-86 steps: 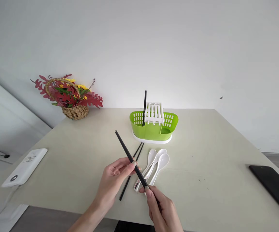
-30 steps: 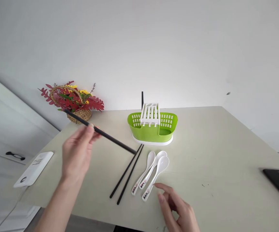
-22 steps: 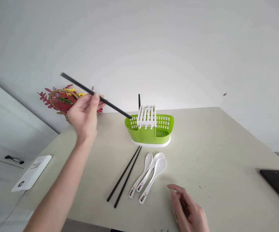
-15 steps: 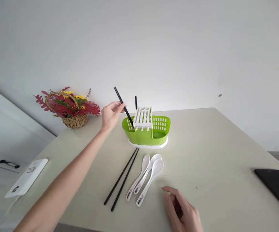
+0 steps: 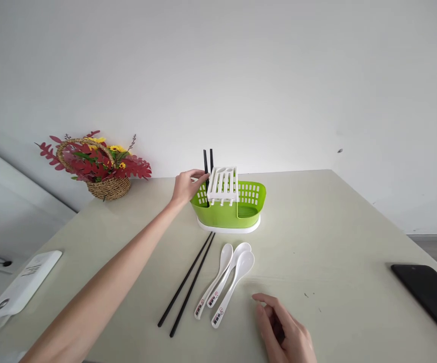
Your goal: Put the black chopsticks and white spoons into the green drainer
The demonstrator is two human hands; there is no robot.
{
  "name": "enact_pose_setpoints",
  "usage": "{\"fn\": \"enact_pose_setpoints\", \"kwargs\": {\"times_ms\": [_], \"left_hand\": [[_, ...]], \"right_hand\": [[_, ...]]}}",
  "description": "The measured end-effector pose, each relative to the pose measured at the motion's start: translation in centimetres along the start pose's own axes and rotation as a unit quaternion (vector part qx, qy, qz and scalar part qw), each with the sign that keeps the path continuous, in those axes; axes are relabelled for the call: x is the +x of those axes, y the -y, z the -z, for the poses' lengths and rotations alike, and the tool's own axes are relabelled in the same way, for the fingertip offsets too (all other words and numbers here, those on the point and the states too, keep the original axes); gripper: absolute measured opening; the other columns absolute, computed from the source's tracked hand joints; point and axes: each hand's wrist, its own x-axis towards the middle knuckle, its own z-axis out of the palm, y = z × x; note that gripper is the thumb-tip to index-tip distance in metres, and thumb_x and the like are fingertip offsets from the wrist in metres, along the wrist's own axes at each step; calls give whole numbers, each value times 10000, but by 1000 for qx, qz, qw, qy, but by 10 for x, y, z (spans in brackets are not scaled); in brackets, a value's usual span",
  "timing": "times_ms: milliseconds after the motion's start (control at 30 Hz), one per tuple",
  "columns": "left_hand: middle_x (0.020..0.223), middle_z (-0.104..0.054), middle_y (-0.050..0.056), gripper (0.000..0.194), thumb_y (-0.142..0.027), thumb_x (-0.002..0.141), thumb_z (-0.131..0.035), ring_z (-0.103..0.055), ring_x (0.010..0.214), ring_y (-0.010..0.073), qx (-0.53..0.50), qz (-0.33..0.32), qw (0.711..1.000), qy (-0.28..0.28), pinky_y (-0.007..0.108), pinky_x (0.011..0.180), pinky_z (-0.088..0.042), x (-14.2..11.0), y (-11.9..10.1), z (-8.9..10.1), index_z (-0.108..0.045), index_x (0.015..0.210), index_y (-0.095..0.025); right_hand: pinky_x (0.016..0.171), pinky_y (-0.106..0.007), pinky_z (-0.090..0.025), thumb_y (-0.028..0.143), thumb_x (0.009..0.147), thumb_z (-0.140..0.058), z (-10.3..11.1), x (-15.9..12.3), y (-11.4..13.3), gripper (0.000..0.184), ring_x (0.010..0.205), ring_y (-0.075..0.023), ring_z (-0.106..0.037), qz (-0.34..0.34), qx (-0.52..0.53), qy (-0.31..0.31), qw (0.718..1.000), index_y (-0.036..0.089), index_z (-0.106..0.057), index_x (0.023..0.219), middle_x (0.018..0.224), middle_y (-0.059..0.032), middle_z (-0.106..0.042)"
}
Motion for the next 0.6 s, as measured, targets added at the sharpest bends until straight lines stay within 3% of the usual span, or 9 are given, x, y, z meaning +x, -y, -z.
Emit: {"fn": "enact_pose_setpoints", "kwargs": {"times_ms": [100,167,267,333,367,433,533,600], "left_hand": [[1081,-808,72,255,-460,918,-705,-734,1012,242,-18,-5,1000,3,367,919,-546,-8,5,4,-772,965,-218],[1146,-785,91,294,-473,939,-667,-716,1040,230,-46,6,998,-43,343,904,-536,-19,9,12,-740,1037,-206],[1141,-757,118,323,-479,969,-601,-697,1025,207,-90,70,983,-143,298,853,-528,-51,18,30,-681,1055,-177],[1066,-750,109,314,-482,970,-587,-693,952,197,-89,129,975,-159,287,817,-523,-82,24,40,-654,1015,-179],[1018,-748,92,307,-486,971,-579,-689,896,190,-81,151,976,-138,285,796,-521,-100,26,44,-647,992,-188],[937,-736,58,318,-511,976,-560,-678,824,183,-63,164,984,-44,286,766,-521,-137,26,48,-639,950,-203],[946,-720,65,352,-541,973,-551,-683,852,209,2,123,987,107,314,775,-535,-187,16,47,-634,996,-200],[1023,-705,104,360,-524,942,-607,-682,952,250,72,82,980,165,359,841,-545,-209,4,43,-626,1041,-178]], "right_hand": [[558,-199,-441,664,930,-514,-1,-1,0,464,599,-143,-550,-2,-8,-1,1000,261,-732,1001,685,8,-632],[564,-206,-443,669,926,-520,-1,-1,-2,465,621,-152,-573,-1,-12,2,1000,263,-733,1004,710,1,-649],[579,-202,-447,673,923,-523,0,1,-7,466,616,-143,-559,1,-18,13,1000,269,-735,1018,710,10,-641],[587,-198,-455,673,919,-529,1,2,-10,475,595,-136,-538,6,-25,19,1000,268,-741,1051,692,21,-626],[583,-199,-457,672,916,-533,2,2,-11,484,586,-135,-533,10,-29,22,999,264,-744,1070,685,23,-622],[567,-206,-451,665,915,-537,4,3,-12,501,577,-139,-526,20,-39,28,999,253,-747,1111,677,23,-611],[551,-215,-428,643,941,-516,6,2,-11,513,577,-142,-497,36,-48,45,997,239,-735,1168,671,26,-570],[550,-217,-418,636,954,-502,7,1,-9,517,578,-141,-479,40,-50,52,997,232,-729,1182,668,29,-543]]}}
